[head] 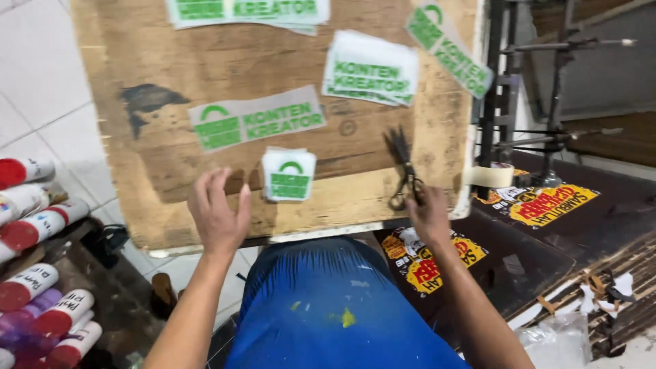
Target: Cutting masking tape with scissors and applying it to printed labels to organize them on a wooden board.
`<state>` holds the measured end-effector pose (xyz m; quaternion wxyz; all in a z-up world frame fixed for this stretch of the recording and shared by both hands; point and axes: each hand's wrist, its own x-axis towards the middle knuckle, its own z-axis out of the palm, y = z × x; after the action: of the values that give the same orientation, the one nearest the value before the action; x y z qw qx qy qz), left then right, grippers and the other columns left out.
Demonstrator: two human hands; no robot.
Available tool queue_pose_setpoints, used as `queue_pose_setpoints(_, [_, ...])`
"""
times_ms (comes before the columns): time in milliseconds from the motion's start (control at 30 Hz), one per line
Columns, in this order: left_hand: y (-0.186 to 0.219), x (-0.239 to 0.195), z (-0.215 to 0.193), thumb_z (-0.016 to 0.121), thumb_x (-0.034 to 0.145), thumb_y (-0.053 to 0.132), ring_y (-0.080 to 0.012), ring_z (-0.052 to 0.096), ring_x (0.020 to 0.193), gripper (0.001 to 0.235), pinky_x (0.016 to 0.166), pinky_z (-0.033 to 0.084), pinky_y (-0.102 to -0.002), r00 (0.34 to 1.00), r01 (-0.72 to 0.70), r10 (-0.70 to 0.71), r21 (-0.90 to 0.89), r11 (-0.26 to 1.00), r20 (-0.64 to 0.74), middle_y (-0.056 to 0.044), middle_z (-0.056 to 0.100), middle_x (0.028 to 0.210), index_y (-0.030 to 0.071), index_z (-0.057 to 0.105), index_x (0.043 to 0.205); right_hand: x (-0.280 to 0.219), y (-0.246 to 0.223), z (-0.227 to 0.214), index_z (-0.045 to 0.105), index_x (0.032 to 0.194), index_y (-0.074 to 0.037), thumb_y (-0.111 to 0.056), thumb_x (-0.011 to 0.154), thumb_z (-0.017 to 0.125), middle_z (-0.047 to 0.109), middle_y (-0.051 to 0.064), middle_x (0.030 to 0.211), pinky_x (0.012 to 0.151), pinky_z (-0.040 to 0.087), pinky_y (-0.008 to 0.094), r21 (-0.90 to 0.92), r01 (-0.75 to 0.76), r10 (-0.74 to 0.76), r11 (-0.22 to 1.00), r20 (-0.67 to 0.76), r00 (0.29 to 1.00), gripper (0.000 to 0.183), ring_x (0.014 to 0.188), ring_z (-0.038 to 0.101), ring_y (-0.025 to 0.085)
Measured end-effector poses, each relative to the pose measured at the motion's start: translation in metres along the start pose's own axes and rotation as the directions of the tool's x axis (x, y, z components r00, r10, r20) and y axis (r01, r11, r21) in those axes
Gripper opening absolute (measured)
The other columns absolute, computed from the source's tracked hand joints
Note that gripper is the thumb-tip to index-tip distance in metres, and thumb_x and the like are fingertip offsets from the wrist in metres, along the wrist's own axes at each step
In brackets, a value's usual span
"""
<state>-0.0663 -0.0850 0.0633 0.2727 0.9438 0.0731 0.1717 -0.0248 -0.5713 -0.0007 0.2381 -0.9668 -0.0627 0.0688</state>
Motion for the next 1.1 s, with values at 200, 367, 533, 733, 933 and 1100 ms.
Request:
queue_pose_setpoints(200, [0.131,-0.019,0.083,0.071,0.091,0.018,-0.0335,0.063,0.108,0.033,0.096,0.050,-0.045,0.980,0.136,-0.089,-0.269,0.953,0.180,-0.011,0.060,0.112,0.009,0.067,0.122,0.030,-0.037,-0.016,0.065,0.108,-0.002,-0.037,0.073,0.083,0.062,0.017,0.094,0.073,0.056,0.049,-0.271,-0.111,0.169,0.956,0.201,0.965,0.053,0.087,0.068,0.038])
queue_pose_setpoints(367, [0.227,-0.026,0.187,0.063,0.097,0.021,-0.0337,0.071,0.097,0.022,0.083,0.057,-0.044,0.836,0.466,-0.274,-0.352,0.811,0.475,-0.014,0.071,0.100,0.009,0.070,0.114,0.041,0.019,-0.037,0.065,0.109,-0.007,-0.032,0.075,0.080,0.067,0.009,0.087,0.067,0.056,0.041,0.168,-0.389,0.287,0.906,0.433,0.855,0.044,0.082,0.071,0.029])
queue_pose_setpoints(533, [0.335,-0.010,0.251,0.058,0.098,0.023,-0.0421,0.069,0.104,0.027,0.087,0.055,-0.053,0.602,0.540,-0.246,-0.161,0.826,0.760,-0.020,0.074,0.102,0.007,0.072,0.114,-0.029,0.076,-0.125,0.052,0.088,-0.006,0.004,0.080,0.069,0.053,0.004,0.080,0.082,0.047,0.034,0.725,-0.291,0.093,0.624,0.301,0.949,0.022,0.087,0.057,0.016])
queue_pose_setpoints(733, [0.403,-0.007,0.308,0.076,0.078,0.046,-0.0229,0.074,0.096,0.028,0.082,0.059,-0.041,0.478,0.623,-0.412,0.031,0.782,0.776,0.009,0.077,0.083,0.031,0.079,0.102,-0.135,0.172,-0.150,0.064,0.096,0.002,-0.026,0.082,0.086,0.066,0.014,0.063,0.056,0.052,0.034,0.631,-0.666,0.354,0.398,0.564,0.746,0.038,0.058,0.066,0.021])
queue_pose_setpoints(933, [0.412,-0.003,0.293,0.066,0.085,0.033,-0.0302,0.072,0.103,0.024,0.085,0.057,-0.043,0.460,0.675,-0.447,0.025,0.738,0.767,-0.005,0.078,0.096,0.021,0.078,0.103,-0.163,0.195,-0.128,0.064,0.099,0.001,-0.032,0.089,0.077,0.066,0.016,0.070,0.059,0.059,0.038,0.672,-0.704,0.229,0.230,0.665,0.711,0.037,0.061,0.070,0.026])
queue_pose_setpoints(1100, [0.400,0.004,0.286,0.073,0.087,0.034,-0.0258,0.073,0.093,0.022,0.077,0.057,-0.040,0.460,0.663,-0.417,0.010,0.749,0.784,-0.007,0.077,0.093,0.020,0.078,0.104,-0.131,0.170,-0.125,0.060,0.099,-0.002,-0.042,0.098,0.065,0.066,0.010,0.074,0.062,0.055,0.034,0.684,-0.686,0.046,0.249,0.699,0.714,0.040,0.066,0.068,0.021])
